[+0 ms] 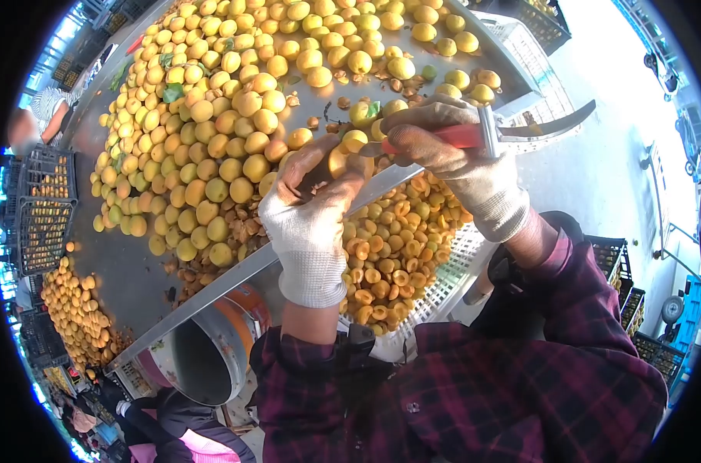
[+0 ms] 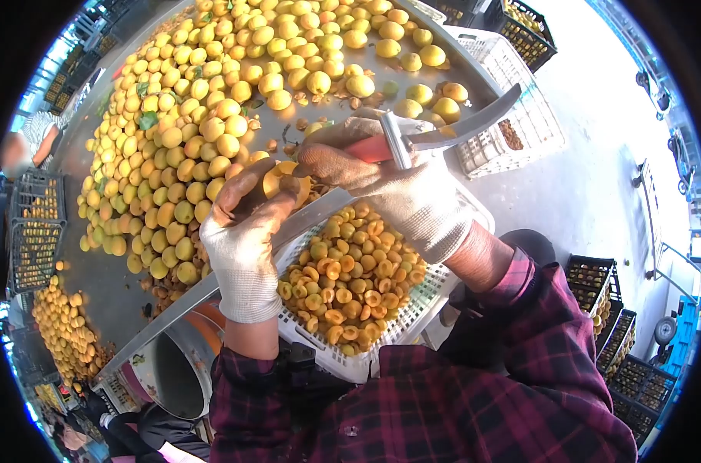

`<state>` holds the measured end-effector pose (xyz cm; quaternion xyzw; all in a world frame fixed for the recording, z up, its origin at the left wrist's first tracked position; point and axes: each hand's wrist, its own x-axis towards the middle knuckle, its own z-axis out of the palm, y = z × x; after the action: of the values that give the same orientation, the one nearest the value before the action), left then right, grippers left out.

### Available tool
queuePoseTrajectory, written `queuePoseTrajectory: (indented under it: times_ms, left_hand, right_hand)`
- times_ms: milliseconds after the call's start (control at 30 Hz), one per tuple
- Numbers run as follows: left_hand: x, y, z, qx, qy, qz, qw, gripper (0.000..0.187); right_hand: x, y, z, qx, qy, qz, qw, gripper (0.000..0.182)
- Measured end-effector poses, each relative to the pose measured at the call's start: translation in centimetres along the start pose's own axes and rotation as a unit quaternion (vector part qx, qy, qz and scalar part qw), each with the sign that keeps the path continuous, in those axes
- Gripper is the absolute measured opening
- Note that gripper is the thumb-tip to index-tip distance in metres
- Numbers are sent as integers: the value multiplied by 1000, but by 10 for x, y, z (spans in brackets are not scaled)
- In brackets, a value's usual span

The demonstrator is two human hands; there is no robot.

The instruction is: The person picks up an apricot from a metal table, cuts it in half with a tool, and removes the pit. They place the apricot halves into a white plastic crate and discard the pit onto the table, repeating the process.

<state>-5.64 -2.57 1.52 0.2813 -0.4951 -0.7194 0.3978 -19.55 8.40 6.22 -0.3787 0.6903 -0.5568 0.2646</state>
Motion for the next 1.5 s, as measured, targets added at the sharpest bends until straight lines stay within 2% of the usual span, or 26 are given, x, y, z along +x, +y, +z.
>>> queuePoseTrajectory:
  times_ms: [100, 133, 167, 200, 233, 267, 400, 433, 467, 533, 567, 667, 733, 800, 867, 933, 1000, 1067, 1133, 1200, 1267, 1300, 1333, 1400, 1467, 1500]
  left_hand:
    - [-1, -1, 1, 54, 40, 11, 998, 38]
    - [-2, -3, -2, 68, 34, 20, 997, 37]
    - [-2, -2, -2, 82, 28, 28, 996, 36]
    - [-2, 2, -3, 84, 27, 27, 996, 36]
    - [-4, 7, -3, 30, 17, -24, 999, 35]
    - [-4, 12, -3, -24, 8, -74, 997, 34]
    - [0, 14, -2, 16, 14, -116, 993, 36]
    - [1, 13, -3, -7, 6, -131, 991, 37]
    - [1, 12, -4, -30, -1, -147, 989, 38]
    - [3, 10, -7, -36, -2, -157, 987, 39]
    - [4, 9, -8, -43, -3, -167, 985, 39]
    - [3, 10, -5, -35, 5, -164, 986, 40]
    - [2, 10, -6, -41, -6, -154, 987, 39]
    - [0, 7, -2, -47, -21, -144, 988, 38]
    - [-4, -4, 5, 205, -12, -15, 979, 38]
    - [-4, -11, 3, 263, -47, -1, 964, 36]
    - [-2, -18, 1, 316, -79, 97, 940, 35]
    - [1, -21, 2, 300, -79, 96, 946, 33]
    - [1, -18, 5, 281, -77, 97, 952, 32]
    - [0, -13, 11, 144, -42, -65, 987, 34]
    - [5, -18, 6, 82, -19, -111, 990, 34]
    - [7, -19, 4, 22, 3, -158, 987, 35]
    - [7, -20, 3, 21, 3, -158, 987, 35]
    - [7, -14, 8, 31, 25, -141, 989, 39]
    - [1, -17, 2, -1, 28, -86, 996, 41]
    - [2, -16, 1, 0, 10, -62, 998, 40]
  right_hand:
    - [2, 3, 0, -25, -18, 4, 1000, 31]
    - [7, 9, -2, -130, -43, -163, 977, 33]
    - [9, 12, -4, -231, -65, -323, 915, 34]
    - [7, 12, -3, -229, -65, -321, 916, 34]
    - [4, 12, -2, -75, -49, -130, 987, 36]
    - [1, 12, -2, 84, -31, 69, 994, 37]
    - [13, 56, 2, 240, -12, 109, 965, 38]
    - [14, 63, 2, 322, -35, 144, 935, 40]
    - [14, 71, 5, 323, -35, 144, 935, 40]
    - [11, 84, 9, 500, -64, 170, 847, 42]
    - [10, 81, 11, 501, -63, 171, 846, 42]
    - [7, 66, 12, 443, -24, 147, 884, 41]
    - [10, 56, 0, 229, -62, 63, 969, 42]
    - [10, 40, -2, 237, -41, 68, 968, 37]
    - [9, 33, -3, 162, -46, 70, 983, 30]
    - [6, 24, 3, 133, -7, 35, 991, 21]
    - [5, 15, 1, 106, 0, 83, 991, 22]
    - [7, 12, 1, 118, 1, 129, 985, 22]
    - [12, 22, 2, 121, 20, 2, 992, 22]
    - [12, 18, -5, 146, 19, 29, 989, 24]
    - [14, 17, -8, 169, 16, 55, 984, 25]
    - [15, 21, -8, 118, 33, 10, 992, 27]
    - [16, 26, -7, 67, 51, -35, 996, 29]
    - [14, 31, -5, 59, 24, -38, 997, 29]
    - [11, 25, 1, -175, -25, -40, 983, 28]
    - [14, 25, 3, -176, -37, -13, 984, 29]
